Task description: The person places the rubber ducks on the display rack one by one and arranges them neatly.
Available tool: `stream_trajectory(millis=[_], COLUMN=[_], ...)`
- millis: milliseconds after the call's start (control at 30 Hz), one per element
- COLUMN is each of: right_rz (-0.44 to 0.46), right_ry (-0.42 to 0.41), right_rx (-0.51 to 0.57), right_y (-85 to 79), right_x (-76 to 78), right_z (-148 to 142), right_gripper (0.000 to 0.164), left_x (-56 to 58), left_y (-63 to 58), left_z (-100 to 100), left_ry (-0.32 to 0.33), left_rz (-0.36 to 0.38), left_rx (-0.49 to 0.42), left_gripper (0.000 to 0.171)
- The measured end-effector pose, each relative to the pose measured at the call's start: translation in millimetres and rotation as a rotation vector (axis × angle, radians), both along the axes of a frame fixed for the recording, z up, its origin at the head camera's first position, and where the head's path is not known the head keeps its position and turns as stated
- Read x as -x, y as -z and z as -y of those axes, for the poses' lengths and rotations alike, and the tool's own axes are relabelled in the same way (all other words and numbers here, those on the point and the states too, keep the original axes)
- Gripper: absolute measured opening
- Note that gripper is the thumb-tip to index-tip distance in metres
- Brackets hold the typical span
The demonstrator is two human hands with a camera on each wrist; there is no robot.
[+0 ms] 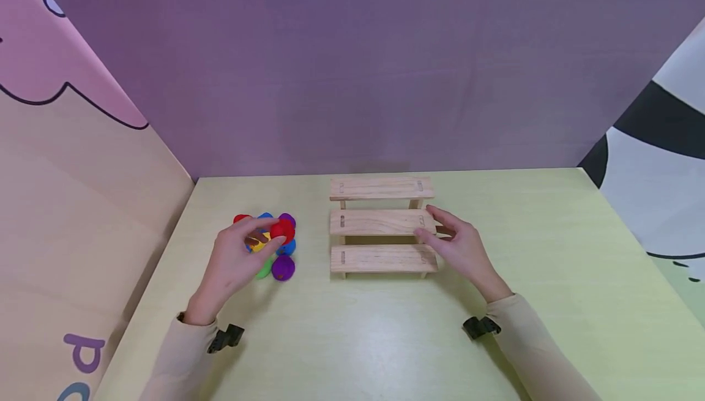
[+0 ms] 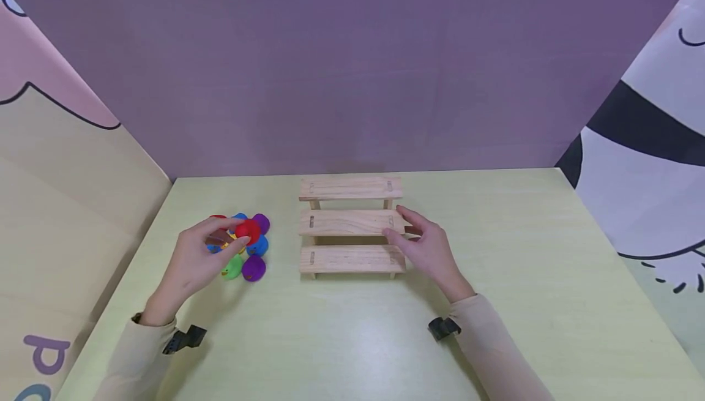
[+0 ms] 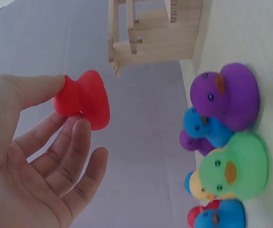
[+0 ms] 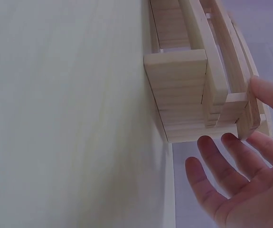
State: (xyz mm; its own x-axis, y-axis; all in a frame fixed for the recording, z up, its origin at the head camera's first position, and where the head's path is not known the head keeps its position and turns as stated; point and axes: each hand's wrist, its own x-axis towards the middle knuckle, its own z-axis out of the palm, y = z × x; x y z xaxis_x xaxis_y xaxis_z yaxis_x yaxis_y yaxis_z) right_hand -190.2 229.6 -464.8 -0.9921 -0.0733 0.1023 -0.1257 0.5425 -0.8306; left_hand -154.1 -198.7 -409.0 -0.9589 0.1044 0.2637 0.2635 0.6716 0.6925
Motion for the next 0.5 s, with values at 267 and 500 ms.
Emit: stream_trajectory(millis=[267,500], right_rz=[0.005,0.019], right_ry=[0.003,-0.005], right_rx=[-0.007,-0.001], right_y=[-0.3,0.3], right_x=[0.6,-0.2], right_z=[-0.6,-1.9], right_gripper=[0.069,0.07], left_x=[9.0,16.2], left_y=[1.6,0.4], left_z=[-15.9,-30.2], left_ry=[0.035,0.017], left_rz=[-0.014,0.034], left_rx=[-0.07,-0.125], left_gripper=[0.034,0.035])
